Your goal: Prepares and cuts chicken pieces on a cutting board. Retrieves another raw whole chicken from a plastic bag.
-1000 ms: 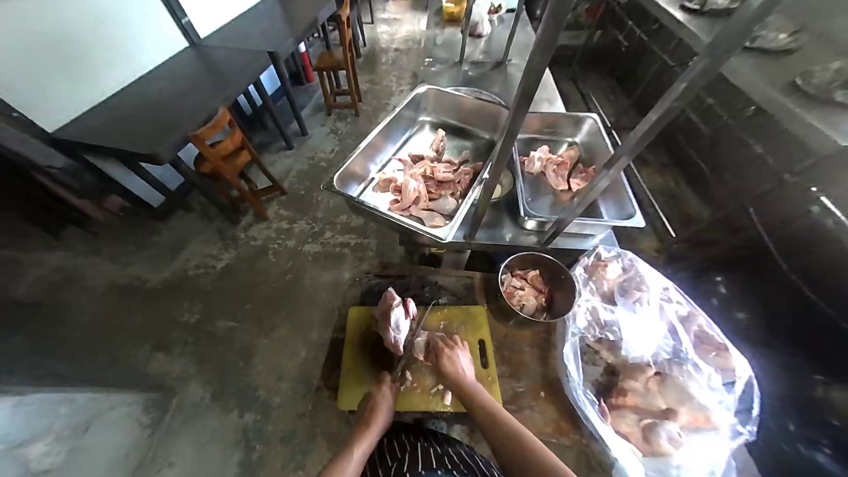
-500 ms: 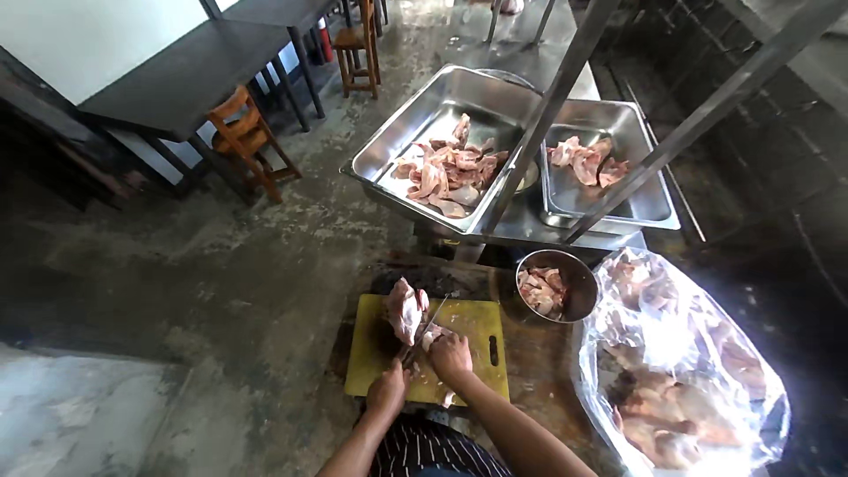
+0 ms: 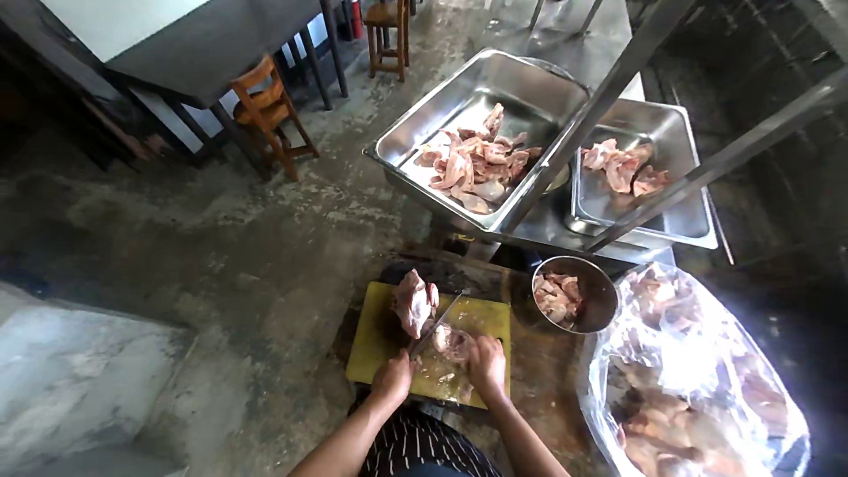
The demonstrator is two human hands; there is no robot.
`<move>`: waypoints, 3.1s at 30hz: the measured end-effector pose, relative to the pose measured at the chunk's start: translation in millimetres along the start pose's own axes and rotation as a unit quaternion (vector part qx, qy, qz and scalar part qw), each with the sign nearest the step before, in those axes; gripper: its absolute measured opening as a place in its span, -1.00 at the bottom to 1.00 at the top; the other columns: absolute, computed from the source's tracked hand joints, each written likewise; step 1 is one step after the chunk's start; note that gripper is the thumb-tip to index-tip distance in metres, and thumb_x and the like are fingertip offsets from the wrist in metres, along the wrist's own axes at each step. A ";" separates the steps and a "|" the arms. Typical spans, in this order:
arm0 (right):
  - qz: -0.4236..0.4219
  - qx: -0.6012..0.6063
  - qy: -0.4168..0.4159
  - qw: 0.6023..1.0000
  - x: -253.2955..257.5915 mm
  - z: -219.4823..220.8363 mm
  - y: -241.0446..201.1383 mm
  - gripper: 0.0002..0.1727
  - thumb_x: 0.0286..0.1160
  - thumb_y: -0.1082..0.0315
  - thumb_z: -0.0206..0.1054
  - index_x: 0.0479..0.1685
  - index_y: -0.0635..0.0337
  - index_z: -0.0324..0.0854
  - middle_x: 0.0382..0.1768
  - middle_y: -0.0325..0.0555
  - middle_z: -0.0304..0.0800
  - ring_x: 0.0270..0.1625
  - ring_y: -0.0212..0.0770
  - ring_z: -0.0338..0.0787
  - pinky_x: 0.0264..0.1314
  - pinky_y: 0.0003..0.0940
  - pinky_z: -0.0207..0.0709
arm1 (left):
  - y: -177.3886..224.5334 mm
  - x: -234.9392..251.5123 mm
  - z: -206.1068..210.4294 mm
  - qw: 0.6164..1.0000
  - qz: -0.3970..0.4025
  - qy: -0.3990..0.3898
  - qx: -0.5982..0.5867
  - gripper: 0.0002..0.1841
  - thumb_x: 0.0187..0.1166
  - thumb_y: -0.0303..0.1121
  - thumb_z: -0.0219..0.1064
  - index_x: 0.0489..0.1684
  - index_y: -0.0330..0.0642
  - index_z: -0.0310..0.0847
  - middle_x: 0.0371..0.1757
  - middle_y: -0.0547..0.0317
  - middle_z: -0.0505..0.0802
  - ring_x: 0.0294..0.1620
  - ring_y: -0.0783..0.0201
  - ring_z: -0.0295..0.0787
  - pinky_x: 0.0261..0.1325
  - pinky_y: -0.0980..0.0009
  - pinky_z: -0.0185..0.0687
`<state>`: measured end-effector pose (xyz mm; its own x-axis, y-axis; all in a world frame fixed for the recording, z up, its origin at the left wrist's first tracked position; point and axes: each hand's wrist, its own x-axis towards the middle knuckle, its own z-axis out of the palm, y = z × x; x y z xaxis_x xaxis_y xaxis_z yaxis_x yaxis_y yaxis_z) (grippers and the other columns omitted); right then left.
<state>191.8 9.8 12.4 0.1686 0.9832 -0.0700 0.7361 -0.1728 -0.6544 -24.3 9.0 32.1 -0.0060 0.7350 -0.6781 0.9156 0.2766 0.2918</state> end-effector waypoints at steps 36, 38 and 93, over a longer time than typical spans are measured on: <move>0.155 0.073 -0.198 0.965 10.0 2.3 1.5 -0.61 0.69 0.18 0.29 0.41 0.08 0.64 0.09 0.04 0.85 0.07 -0.01 0.87 0.22 0.06 0.72 | -15.7 -4.3 2.1 1.000 0.009 -0.016 -0.006 -0.51 0.84 0.00 0.06 0.51 -0.14 0.50 0.21 -0.16 0.84 0.25 -0.15 0.84 0.29 -0.18 0.72; 0.160 0.116 -0.200 0.960 21.0 8.3 -7.0 -0.64 0.61 0.21 0.39 0.32 0.07 0.68 0.00 -0.01 0.88 -0.11 -0.08 0.90 0.03 -0.02 0.81 | -13.0 -7.1 -0.8 1.000 0.008 -0.024 -0.008 -0.51 0.83 0.00 0.07 0.52 -0.14 0.48 0.19 -0.19 0.84 0.22 -0.17 0.85 0.27 -0.20 0.73; 0.167 -0.055 -0.106 0.979 48.1 -84.5 34.2 -0.38 0.54 -0.08 0.42 0.53 0.00 0.54 0.08 0.12 0.85 0.08 0.18 0.86 0.15 0.32 0.70 | -4.6 -9.5 17.5 0.999 0.017 -0.030 -0.002 -0.47 0.85 0.06 -0.04 0.54 -0.10 0.48 0.11 -0.17 0.87 0.18 -0.15 0.86 0.23 -0.18 0.73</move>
<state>280.4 46.2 50.3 0.2801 0.8592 -0.4282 0.7317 -0.4798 -0.4842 -21.4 -10.1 25.4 0.0484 0.7059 -0.7066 0.9137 0.2545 0.3169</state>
